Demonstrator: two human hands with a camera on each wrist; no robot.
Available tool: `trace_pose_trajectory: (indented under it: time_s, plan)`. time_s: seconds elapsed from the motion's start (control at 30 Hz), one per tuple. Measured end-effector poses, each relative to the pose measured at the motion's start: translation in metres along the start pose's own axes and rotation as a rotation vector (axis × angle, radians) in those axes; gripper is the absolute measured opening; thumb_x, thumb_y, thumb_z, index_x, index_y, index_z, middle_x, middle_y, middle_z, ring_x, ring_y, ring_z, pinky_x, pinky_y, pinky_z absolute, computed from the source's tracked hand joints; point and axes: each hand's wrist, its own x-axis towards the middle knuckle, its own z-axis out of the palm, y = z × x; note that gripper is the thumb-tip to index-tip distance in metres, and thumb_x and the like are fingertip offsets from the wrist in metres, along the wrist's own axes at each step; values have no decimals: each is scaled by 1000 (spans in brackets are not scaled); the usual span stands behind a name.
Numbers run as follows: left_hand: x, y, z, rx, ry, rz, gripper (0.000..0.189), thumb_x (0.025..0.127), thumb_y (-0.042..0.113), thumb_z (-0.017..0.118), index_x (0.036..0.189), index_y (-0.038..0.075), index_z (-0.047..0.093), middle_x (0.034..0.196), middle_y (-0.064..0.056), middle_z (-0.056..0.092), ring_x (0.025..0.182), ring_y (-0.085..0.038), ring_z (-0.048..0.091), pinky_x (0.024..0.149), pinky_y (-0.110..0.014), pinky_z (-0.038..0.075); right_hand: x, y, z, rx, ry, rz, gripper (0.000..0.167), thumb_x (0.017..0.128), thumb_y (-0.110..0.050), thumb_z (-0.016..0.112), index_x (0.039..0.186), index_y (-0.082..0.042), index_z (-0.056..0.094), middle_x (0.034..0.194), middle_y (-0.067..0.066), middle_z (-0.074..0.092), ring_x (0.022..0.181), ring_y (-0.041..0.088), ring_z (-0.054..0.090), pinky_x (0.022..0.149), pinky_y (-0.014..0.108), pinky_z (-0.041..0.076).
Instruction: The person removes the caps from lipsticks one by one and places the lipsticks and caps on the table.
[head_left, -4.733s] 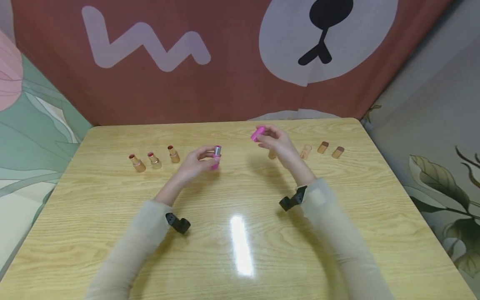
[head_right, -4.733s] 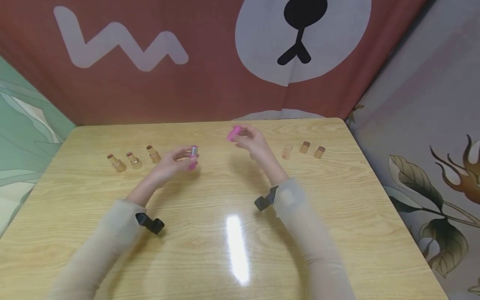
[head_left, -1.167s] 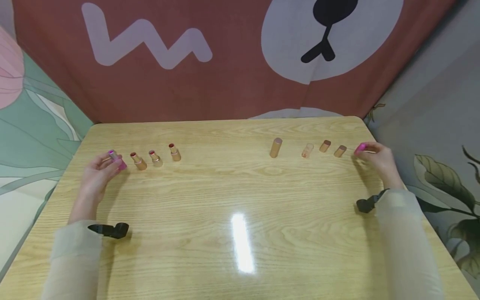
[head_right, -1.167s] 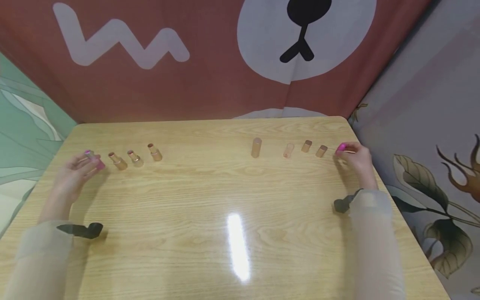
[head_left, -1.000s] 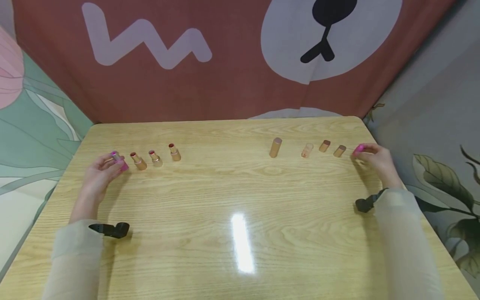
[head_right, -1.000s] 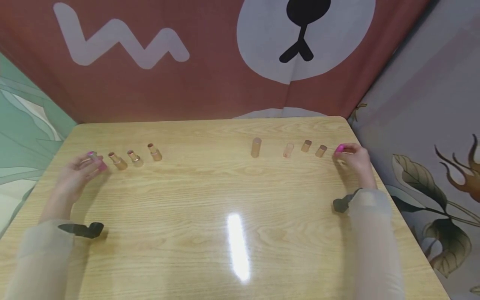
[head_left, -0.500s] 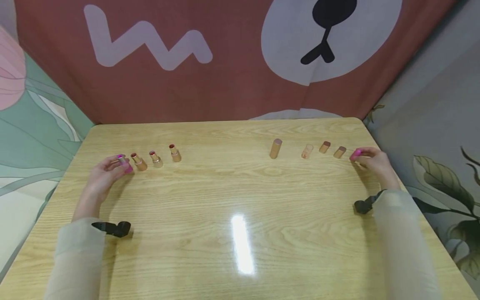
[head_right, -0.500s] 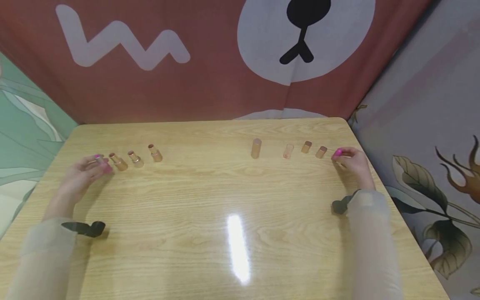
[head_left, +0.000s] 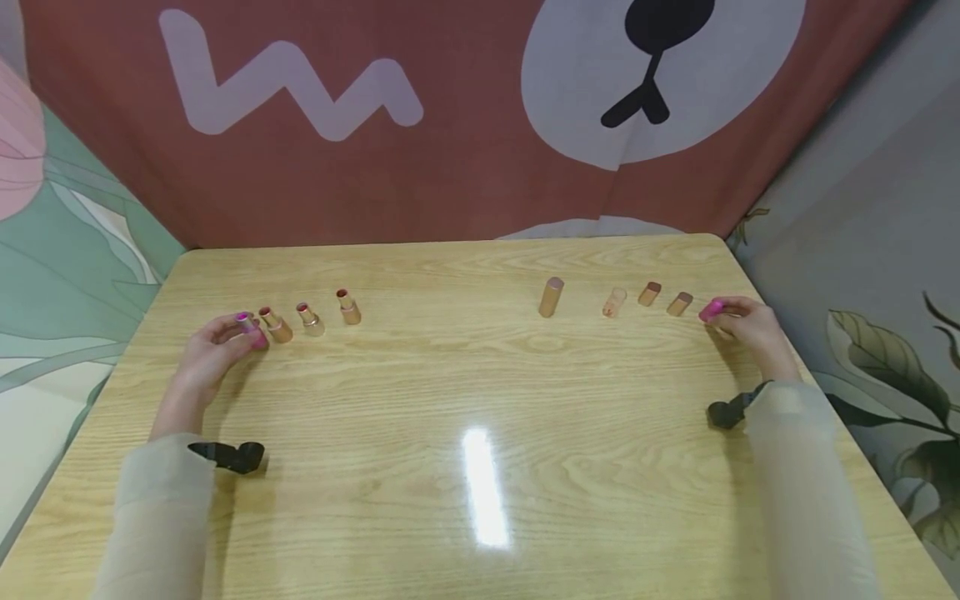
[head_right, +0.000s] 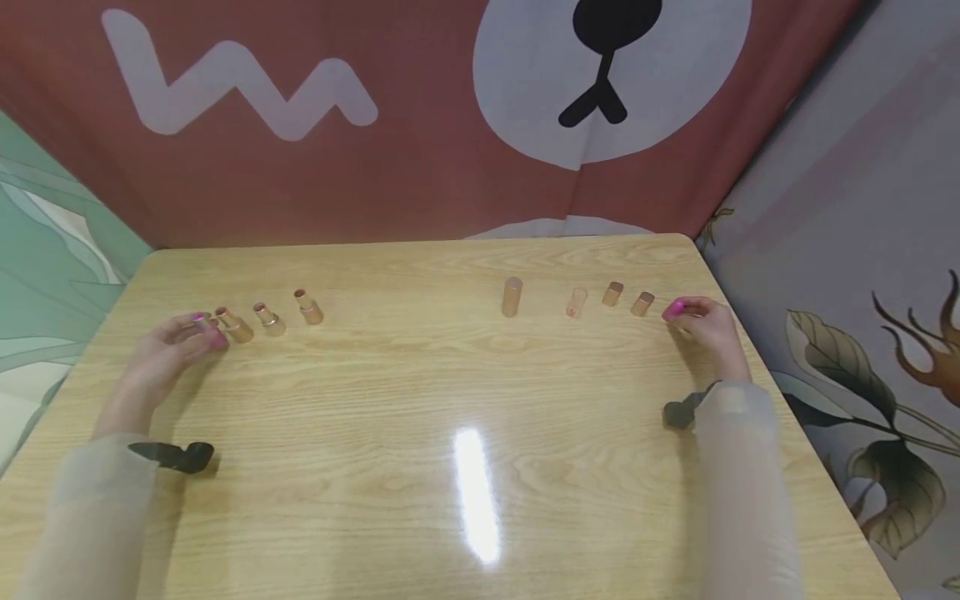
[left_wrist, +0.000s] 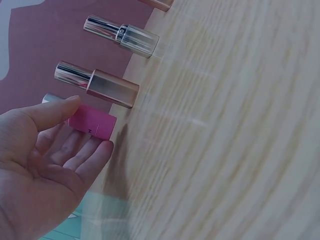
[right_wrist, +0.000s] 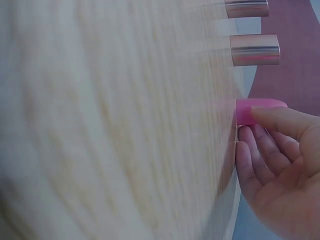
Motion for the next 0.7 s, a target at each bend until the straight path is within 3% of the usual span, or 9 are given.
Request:
trace_pose_trajectory:
  time_s: [0.13,0.23,0.37,0.7]
  plan:
    - [1,-4,-1,123,31,-22,24,93,8,61,108,24,52,96,21,56,86,9,55,74,-5,49,-2,2,-1,83,1,-13,20,94,-12,57,113,-13,51,78,-34,56,77,-16,51,69,4,45]
    - [2,-6,-3,181,52,-33,24,92,13,62,110,26,52,98,20,51,87,10,52,74,-3,47,-3,2,-1,119,-1,-8,21,93,-6,54,110,-18,51,80,-33,56,78,-16,52,68,4,46]
    - [3,-8,-4,159,63,-24,24,92,12,63,109,25,53,98,19,53,85,10,54,74,-3,47,-2,3,-1,159,16,7,31,90,2,54,105,-24,51,79,-33,57,76,-17,54,66,5,46]
    - [3,-10,-7,96,52,-27,25,92,9,62,111,22,52,98,17,57,83,8,60,77,-4,49,-3,1,-2,257,114,85,43,87,8,50,127,-8,51,80,-30,59,75,-14,59,64,8,49]
